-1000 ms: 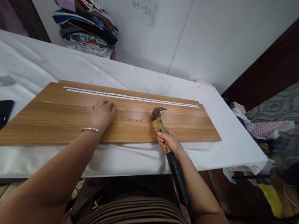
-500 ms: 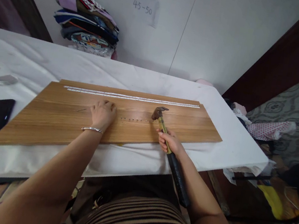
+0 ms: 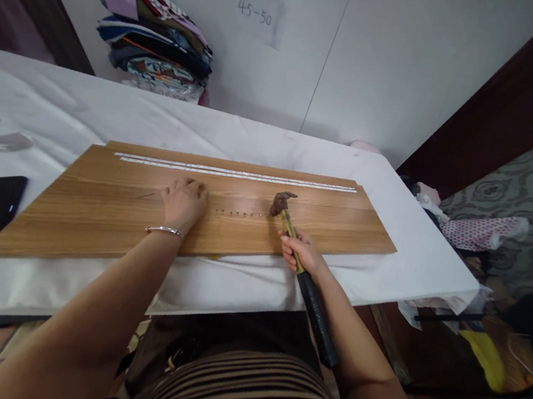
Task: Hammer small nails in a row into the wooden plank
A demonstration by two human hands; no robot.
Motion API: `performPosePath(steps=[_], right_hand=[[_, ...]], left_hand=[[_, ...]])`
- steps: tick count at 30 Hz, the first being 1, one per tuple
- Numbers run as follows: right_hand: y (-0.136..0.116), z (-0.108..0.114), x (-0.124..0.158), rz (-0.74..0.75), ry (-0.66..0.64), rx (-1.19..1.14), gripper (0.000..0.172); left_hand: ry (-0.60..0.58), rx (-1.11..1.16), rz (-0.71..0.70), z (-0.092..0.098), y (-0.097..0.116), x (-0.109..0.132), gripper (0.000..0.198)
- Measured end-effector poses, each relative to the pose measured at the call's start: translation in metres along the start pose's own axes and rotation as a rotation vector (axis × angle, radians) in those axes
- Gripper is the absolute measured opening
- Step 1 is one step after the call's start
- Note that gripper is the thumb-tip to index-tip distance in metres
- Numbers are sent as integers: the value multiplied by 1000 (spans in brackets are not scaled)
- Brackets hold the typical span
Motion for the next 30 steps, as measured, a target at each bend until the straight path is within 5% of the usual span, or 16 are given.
performPosePath(steps=[30], right_hand=[[-2,2,1,4,10,35,45]], left_hand=[[12,3,2,-2,-2,-1,38]])
Point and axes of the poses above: each hand's wrist, its own x-axis away from the middle knuckle, its own z-axis out of the back of the hand, y = z × x, the point moved 9 cm from there along -x, towards the middle knuckle, and after that the axes turned 11 degrees about z, right-handed, at the moved point
